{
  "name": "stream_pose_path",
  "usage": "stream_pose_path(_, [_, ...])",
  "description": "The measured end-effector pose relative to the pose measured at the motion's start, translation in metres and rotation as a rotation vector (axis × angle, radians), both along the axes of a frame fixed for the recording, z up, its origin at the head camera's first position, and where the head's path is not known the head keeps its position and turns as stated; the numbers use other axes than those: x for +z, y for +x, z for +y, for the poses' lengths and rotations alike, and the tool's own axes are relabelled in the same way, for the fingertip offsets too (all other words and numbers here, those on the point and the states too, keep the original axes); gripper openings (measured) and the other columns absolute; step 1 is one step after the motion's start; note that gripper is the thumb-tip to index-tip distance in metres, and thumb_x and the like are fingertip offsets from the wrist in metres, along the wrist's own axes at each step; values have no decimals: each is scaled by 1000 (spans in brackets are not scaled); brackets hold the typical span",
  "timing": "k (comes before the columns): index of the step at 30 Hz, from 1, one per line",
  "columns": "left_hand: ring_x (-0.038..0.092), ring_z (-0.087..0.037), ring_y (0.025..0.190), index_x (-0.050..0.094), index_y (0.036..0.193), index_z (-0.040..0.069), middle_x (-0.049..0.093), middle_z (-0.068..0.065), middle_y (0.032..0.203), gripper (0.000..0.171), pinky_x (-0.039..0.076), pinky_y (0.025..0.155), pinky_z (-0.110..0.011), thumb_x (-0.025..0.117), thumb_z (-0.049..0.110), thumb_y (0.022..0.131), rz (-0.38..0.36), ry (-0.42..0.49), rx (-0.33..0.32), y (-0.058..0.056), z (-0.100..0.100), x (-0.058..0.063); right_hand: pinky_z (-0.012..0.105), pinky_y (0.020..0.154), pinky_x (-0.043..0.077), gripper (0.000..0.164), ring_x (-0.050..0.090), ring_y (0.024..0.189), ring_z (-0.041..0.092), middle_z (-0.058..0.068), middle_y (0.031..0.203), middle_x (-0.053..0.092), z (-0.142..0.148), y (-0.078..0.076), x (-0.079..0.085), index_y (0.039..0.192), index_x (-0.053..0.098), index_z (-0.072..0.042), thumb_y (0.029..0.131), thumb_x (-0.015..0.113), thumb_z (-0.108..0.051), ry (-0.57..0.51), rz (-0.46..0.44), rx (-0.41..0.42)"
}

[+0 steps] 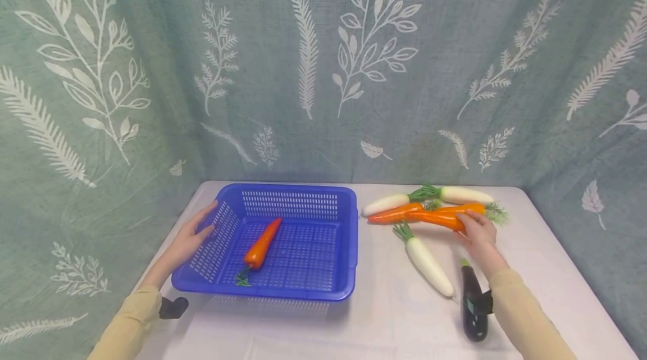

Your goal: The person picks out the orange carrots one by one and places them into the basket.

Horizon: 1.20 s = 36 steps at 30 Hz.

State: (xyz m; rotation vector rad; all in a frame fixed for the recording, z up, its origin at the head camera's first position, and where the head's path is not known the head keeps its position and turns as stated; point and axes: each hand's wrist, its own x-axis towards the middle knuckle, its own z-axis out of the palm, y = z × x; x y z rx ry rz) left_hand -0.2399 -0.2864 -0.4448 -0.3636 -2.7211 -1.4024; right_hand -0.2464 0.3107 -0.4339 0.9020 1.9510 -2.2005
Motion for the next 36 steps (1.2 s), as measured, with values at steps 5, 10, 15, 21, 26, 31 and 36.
stream_pose_path(5, [20,-46,141,28,147,-2,23,-26,153,51,18,115,-57,42,-1,97,8,-3,-3,-1,0,-1,16,77,55,69,49,84,1,-10,103,45,0,-1,4,152,18,-12,95,53,-25,-14,14,14])
stream_pose_path(10, [20,-47,141,28,146,-3,23,-27,153,51,18,115,-59,41,-2,97,7,1,-3,-1,0,-2,16,77,55,71,50,85,2,-9,104,44,-5,-3,7,153,17,-12,94,55,-24,-50,55,32])
stream_pose_path(15, [20,-47,141,28,146,-3,23,-27,153,51,18,115,-59,41,-2,97,16,-4,-2,-1,0,-2,15,75,56,39,55,78,-1,-8,104,45,-10,-3,9,125,46,-25,90,62,-22,-156,94,37])
stream_pose_path(21, [20,-47,141,29,146,-3,23,-27,153,51,18,114,-58,42,-2,97,17,3,2,-1,-1,-2,17,75,56,40,57,75,0,-12,91,52,-14,-2,10,123,46,-22,88,65,-20,-237,108,70])
stream_pose_path(26, [20,-46,141,29,146,-3,24,-26,153,51,19,114,-58,43,-1,97,21,-2,-3,0,-1,-2,17,75,56,54,60,75,1,-14,77,59,-16,0,10,131,41,-22,85,68,-18,-298,118,86])
stream_pose_path(31, [20,-47,140,28,147,-2,24,-27,153,52,20,114,-59,44,-1,97,18,-9,1,1,-1,-1,17,81,55,80,58,81,0,-14,84,56,-24,1,11,152,18,-18,88,65,-18,-297,121,146])
stream_pose_path(36, [22,-47,140,28,146,-3,25,-27,152,53,21,113,-59,44,-1,96,18,-25,7,1,-2,-2,17,84,54,56,58,84,1,-14,86,58,-33,5,12,139,34,-23,90,62,-18,-312,119,181])
